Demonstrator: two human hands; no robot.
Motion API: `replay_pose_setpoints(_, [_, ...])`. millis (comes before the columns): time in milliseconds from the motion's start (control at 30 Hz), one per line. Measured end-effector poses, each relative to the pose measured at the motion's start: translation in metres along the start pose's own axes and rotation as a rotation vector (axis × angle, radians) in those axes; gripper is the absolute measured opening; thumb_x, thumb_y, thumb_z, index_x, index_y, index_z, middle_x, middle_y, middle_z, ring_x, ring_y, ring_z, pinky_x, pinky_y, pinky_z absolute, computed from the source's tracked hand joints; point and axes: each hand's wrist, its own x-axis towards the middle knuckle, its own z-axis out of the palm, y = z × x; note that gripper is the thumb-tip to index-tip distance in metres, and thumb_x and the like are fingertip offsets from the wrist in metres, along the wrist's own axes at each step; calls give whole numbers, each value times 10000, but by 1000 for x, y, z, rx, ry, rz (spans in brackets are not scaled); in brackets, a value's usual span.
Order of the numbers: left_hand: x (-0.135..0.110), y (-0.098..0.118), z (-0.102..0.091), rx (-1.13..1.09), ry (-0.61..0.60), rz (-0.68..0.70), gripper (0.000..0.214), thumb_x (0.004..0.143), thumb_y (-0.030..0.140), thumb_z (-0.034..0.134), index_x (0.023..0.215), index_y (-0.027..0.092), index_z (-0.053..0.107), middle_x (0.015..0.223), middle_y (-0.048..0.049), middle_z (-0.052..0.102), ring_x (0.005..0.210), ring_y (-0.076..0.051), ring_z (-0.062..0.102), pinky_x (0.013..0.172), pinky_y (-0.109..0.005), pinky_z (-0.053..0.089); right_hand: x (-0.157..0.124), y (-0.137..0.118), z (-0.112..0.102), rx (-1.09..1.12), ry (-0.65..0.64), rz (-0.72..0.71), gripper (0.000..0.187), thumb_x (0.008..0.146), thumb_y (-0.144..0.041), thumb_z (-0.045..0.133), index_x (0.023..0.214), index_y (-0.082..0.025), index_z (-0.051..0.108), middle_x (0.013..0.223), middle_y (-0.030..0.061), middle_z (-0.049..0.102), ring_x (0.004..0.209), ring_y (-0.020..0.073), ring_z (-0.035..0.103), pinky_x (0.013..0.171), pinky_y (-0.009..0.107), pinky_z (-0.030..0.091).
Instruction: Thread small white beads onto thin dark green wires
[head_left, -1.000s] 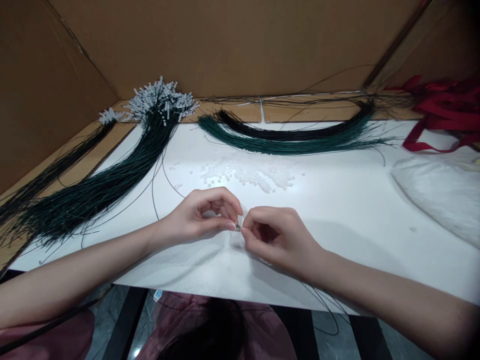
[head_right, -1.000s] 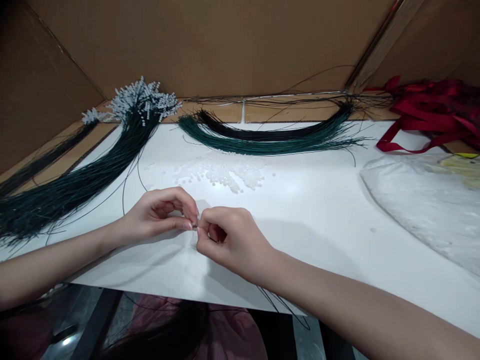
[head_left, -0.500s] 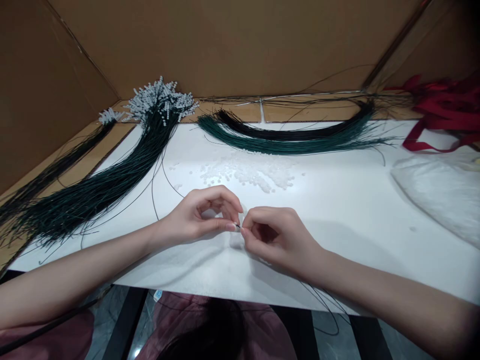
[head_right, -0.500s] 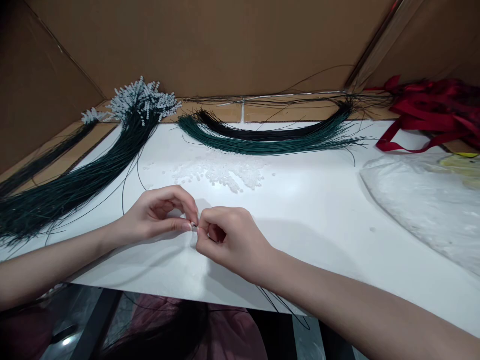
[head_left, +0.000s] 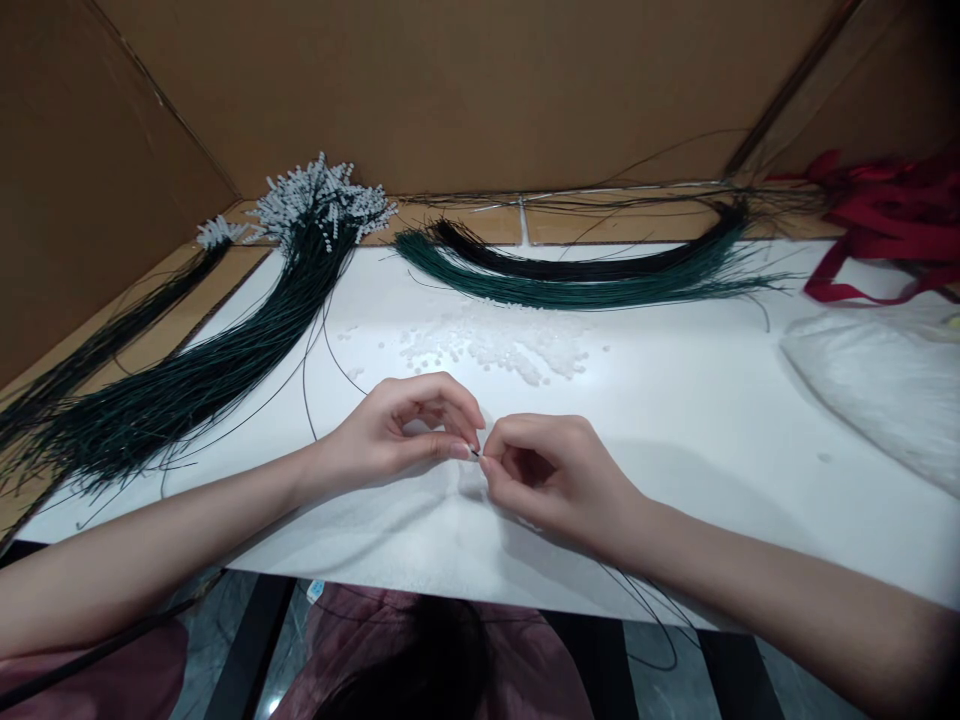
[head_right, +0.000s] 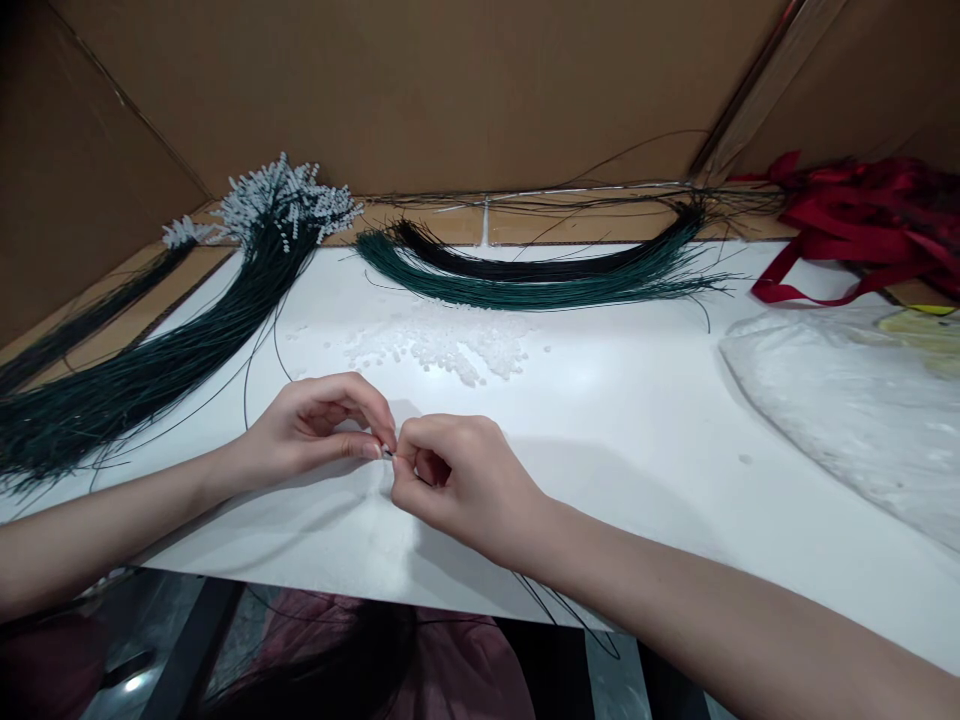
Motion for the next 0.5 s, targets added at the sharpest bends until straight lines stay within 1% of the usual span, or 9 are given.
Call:
replay_pose_setpoints(200, [0,0,0,43,2,-11,138,851,186,681,970,140,628,858,-53,689,812,-145,678,733,-237,535,1,1,0,-5,11,-20,143,764,-84,570,633,-139,550,550,-59,427,502,38,368,496,167,296])
replay_pose_setpoints(500, [1,-1,-1,33,12,-5,161,841,184,694,978,143,620,845,-44,691,792,-134,679,731,-226,532,-1,2,1,5,29,-25,144,785,-94,564,650,-141,558,557,-60,423,505,40,366,498,168,296])
